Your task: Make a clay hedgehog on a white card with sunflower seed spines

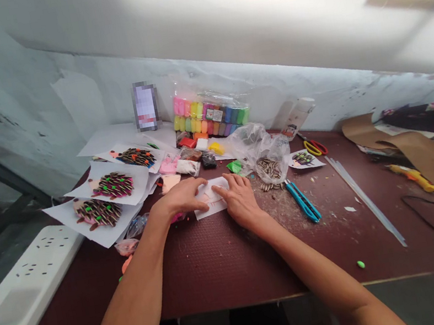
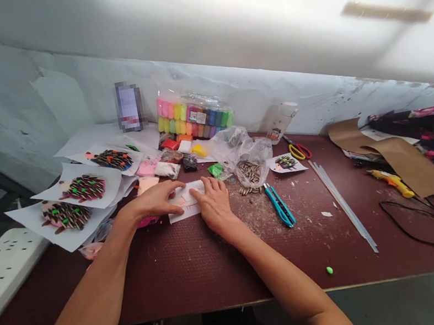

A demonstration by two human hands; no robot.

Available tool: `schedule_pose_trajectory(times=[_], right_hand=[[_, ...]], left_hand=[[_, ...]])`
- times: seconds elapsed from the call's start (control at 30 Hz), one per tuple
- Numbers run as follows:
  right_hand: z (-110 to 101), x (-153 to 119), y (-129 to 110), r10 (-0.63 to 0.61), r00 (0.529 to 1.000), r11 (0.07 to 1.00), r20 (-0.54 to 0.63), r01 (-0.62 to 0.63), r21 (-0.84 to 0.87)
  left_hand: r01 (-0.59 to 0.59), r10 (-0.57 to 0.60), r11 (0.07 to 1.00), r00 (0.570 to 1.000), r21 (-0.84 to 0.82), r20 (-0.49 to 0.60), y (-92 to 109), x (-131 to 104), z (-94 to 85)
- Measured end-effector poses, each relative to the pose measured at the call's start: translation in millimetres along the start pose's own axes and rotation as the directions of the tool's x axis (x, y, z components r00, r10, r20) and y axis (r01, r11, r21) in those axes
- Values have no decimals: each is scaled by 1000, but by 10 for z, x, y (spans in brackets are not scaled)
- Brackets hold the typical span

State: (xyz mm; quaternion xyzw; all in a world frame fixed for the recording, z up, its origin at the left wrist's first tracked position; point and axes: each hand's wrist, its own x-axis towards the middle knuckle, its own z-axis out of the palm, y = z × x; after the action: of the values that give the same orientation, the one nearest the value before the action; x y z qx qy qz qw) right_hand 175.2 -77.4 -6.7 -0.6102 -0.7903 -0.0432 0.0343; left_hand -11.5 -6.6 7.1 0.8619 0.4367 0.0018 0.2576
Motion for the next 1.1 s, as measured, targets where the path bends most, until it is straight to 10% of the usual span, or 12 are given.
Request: schedule_pose_trajectory(times=[1.1], right_hand=[[-73, -109, 190, 92, 995, 995, 34, -91, -34]], left_hand=[[9, -9, 1000, 1000, -22, 19, 9, -11, -14]])
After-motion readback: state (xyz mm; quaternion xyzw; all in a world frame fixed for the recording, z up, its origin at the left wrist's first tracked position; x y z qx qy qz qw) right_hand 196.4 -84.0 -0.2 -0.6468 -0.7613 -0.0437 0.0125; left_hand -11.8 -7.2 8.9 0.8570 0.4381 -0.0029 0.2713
